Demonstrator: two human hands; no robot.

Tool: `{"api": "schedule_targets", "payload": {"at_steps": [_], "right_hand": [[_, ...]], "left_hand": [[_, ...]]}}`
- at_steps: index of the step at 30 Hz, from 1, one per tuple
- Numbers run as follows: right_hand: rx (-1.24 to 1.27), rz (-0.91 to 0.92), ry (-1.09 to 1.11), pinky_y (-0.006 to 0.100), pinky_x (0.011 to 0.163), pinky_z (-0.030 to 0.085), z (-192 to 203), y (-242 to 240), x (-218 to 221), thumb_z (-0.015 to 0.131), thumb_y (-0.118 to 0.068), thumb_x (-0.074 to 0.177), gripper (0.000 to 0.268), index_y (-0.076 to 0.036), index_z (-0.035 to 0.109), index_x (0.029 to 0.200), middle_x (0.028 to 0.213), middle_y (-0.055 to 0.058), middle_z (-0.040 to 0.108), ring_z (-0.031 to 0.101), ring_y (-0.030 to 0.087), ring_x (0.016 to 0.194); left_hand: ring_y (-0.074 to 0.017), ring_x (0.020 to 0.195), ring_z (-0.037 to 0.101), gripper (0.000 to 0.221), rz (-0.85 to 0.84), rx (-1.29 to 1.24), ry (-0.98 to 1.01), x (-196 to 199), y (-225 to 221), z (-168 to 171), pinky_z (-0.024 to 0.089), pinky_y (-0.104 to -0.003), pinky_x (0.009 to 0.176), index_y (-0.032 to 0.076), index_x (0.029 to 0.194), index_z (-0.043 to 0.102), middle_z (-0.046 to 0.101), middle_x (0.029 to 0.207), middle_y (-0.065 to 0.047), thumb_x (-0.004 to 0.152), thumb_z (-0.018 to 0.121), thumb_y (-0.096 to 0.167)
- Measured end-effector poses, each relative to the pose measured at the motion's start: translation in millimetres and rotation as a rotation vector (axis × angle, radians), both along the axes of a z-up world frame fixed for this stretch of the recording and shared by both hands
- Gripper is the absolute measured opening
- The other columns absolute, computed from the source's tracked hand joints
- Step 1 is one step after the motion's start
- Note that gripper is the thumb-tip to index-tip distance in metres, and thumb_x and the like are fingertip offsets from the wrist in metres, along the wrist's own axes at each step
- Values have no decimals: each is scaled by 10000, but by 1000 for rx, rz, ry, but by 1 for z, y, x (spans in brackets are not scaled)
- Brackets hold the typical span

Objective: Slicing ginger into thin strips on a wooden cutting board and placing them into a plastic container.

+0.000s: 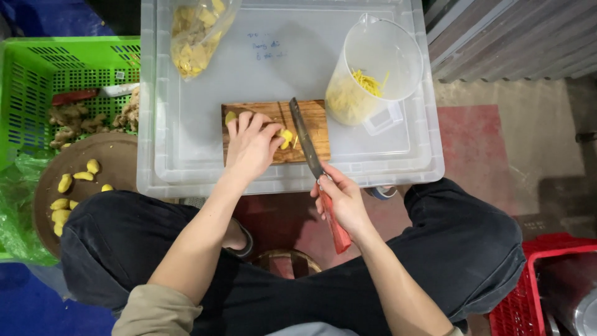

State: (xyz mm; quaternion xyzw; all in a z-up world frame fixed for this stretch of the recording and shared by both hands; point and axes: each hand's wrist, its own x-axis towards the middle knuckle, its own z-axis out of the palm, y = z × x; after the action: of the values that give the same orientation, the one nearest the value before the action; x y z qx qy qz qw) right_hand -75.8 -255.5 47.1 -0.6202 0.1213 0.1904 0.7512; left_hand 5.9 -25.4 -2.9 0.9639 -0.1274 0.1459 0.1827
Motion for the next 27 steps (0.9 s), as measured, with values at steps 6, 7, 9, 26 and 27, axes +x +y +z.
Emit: {"api": "schedule_targets", "payload": {"at_steps": [6, 7, 9, 26, 27], "right_hand": [[-48, 32, 12, 342, 307, 499, 2, 1, 0, 499, -107, 1036, 425, -12, 534, 1449, 754, 240, 638, 597, 258, 433], [-49, 32, 15, 342, 307, 499, 4, 0, 0, 499, -107, 1036, 425, -12, 534, 1449, 754, 240, 638, 597, 258, 433], [-47, 28, 0, 330, 320, 503, 8, 0, 1, 488, -101, 1037, 426, 4, 525, 1449, 755, 233, 636, 595, 249, 441], [-260, 173, -108, 288, 343, 529, 17, -1, -1, 544, -89, 1002, 425, -23, 582, 1420, 760, 186, 696, 605, 191, 460], [-258, 181, -105, 290, 339, 529, 18, 0, -2, 542, -90, 1003, 424, -23, 582, 1420, 758, 186, 695, 604, 193, 459]], "left_hand": [[-314, 1271, 421, 401, 69, -70, 175, 1, 3, -5, 300, -508, 1016, 170, 1416, 610, 619, 1221, -47, 1021, 620, 234], [-314, 1271, 421, 401, 69, -71, 178, 0, 3, -4, 300, -508, 1016, 170, 1416, 610, 619, 1221, -47, 1021, 620, 234], [-324, 1255, 467, 448, 90, -101, 29, -1, 4, -2, 349, -520, 1006, 188, 1295, 638, 637, 1136, -30, 877, 733, 318], [-300, 1286, 414, 244, 116, -58, -83, -5, 1, -1, 295, -524, 1036, 204, 928, 777, 618, 1137, 11, 746, 891, 321], [-302, 1296, 412, 278, 113, -48, -84, -5, 2, -2, 288, -526, 1044, 202, 924, 774, 624, 1145, 9, 714, 908, 324]]}}
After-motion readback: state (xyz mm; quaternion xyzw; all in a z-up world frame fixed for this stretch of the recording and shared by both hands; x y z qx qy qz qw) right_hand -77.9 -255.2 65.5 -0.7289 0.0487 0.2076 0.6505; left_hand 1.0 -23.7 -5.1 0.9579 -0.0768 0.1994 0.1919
